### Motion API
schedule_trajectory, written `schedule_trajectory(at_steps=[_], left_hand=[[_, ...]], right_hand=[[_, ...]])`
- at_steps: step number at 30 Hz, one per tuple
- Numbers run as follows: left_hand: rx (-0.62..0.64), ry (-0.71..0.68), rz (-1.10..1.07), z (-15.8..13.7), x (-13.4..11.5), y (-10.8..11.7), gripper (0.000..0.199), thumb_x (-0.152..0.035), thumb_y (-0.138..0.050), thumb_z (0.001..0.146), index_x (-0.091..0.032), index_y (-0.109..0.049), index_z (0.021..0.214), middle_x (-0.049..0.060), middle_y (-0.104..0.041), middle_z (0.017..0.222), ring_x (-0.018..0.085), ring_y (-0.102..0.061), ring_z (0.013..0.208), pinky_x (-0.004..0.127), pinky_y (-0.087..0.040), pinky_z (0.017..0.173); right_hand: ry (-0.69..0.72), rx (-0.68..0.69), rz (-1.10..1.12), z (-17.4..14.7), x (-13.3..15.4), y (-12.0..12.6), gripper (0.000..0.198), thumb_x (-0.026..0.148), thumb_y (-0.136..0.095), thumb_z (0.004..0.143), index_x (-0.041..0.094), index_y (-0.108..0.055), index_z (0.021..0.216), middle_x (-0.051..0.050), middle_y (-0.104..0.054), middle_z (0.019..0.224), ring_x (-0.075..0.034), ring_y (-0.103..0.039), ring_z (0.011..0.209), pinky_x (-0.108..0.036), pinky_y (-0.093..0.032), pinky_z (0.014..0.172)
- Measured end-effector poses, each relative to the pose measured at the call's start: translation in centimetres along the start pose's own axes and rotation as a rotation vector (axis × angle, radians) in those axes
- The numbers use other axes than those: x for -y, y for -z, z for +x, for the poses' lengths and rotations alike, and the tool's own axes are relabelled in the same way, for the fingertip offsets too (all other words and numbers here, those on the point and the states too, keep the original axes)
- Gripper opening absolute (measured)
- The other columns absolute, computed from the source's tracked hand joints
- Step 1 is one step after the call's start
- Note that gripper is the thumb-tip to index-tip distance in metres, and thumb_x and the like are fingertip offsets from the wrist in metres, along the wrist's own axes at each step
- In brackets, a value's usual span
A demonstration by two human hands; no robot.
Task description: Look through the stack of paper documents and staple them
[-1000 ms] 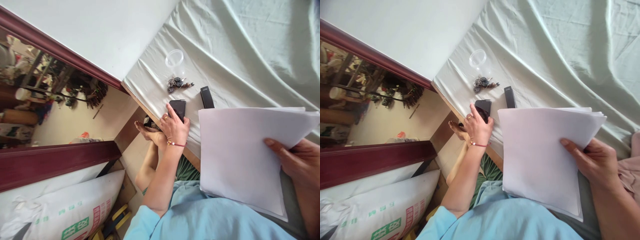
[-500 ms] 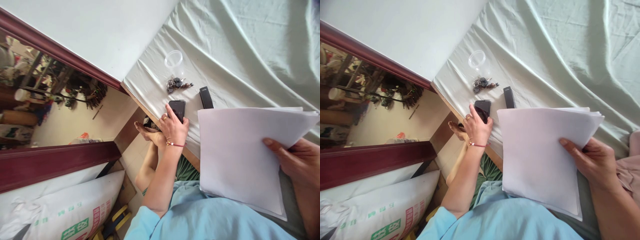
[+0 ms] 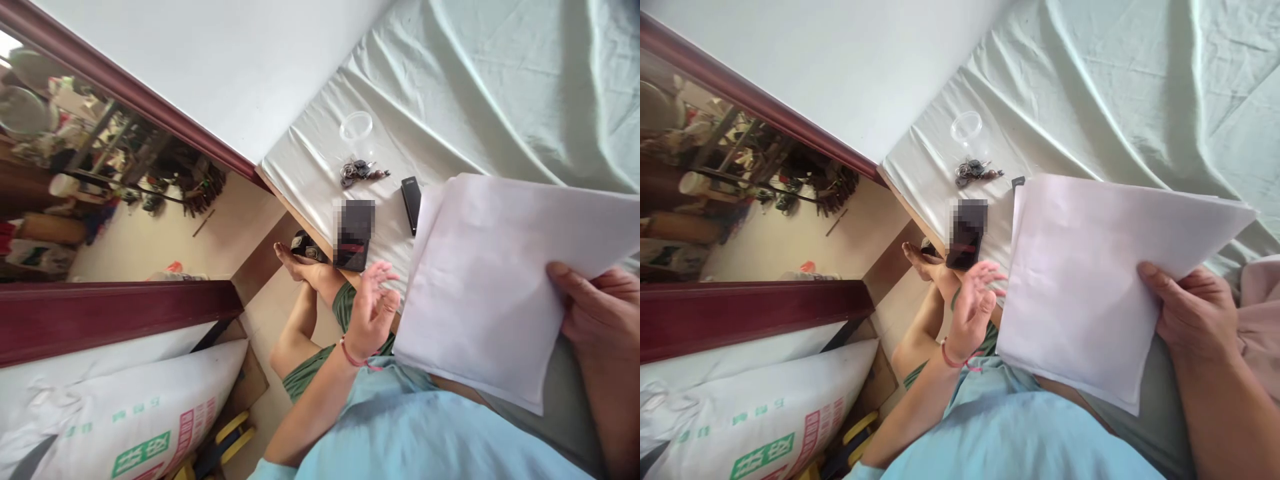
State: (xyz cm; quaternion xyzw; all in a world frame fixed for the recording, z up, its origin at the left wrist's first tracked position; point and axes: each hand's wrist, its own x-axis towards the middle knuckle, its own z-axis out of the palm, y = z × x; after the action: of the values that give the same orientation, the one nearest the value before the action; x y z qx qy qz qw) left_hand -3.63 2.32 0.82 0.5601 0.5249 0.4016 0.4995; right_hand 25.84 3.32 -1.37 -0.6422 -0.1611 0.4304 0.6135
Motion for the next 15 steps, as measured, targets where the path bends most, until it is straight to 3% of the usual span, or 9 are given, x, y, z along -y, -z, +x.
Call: schedule_trajectory(at_steps=[3,6,11,15], left_hand=[[0.215,0.193,-0.252,-0.8,0.2,-0.8,0.054,-0.055,-0.047,0.099,-0.020,-0.052,0.139,0.014,-0.067,0.124,0.024,-0.067,0.107,0.039,-0.054,0.094],[0.263,0.245,-0.266,-1.1,0.4,-1.4,0.050,-0.056,-0.050,0.098,-0.017,-0.064,0.127,0.009,-0.073,0.105,0.022,-0.066,0.097,0.036,-0.052,0.093],[0.057,0.240,-0.080,-1.7,1.6,-2.5,0.046,-0.057,-0.061,0.091,-0.014,-0.072,0.101,0.003,-0.069,0.082,0.015,-0.059,0.077,0.027,-0.048,0.075],[-0.112,0.256,-0.180,-1.9,2.8,-3.2,0.042,-0.052,-0.072,0.084,-0.016,-0.071,0.107,0.004,-0.074,0.095,0.017,-0.065,0.087,0.028,-0.051,0.082]], right_hand=[[0.018,0.085,-0.022,0.0,-0.3,0.2,0.027,0.035,-0.090,0.064,0.031,-0.080,0.088,0.005,-0.078,0.093,-0.015,-0.067,0.074,-0.039,-0.062,0.079],[0.030,0.201,-0.078,-0.4,-0.6,0.3,0.015,0.036,-0.084,0.075,0.037,-0.079,0.089,0.010,-0.077,0.094,-0.015,-0.066,0.076,-0.039,-0.060,0.078],[0.068,0.317,-0.183,-0.8,-0.8,0.4,0.019,0.042,-0.079,0.081,0.040,-0.077,0.099,0.010,-0.074,0.091,-0.011,-0.061,0.070,-0.029,-0.054,0.061],[0.195,0.365,-0.274,0.0,-1.5,0.9,0.025,0.043,-0.075,0.084,0.041,-0.071,0.108,0.009,-0.070,0.087,-0.011,-0.058,0.067,-0.026,-0.051,0.056]])
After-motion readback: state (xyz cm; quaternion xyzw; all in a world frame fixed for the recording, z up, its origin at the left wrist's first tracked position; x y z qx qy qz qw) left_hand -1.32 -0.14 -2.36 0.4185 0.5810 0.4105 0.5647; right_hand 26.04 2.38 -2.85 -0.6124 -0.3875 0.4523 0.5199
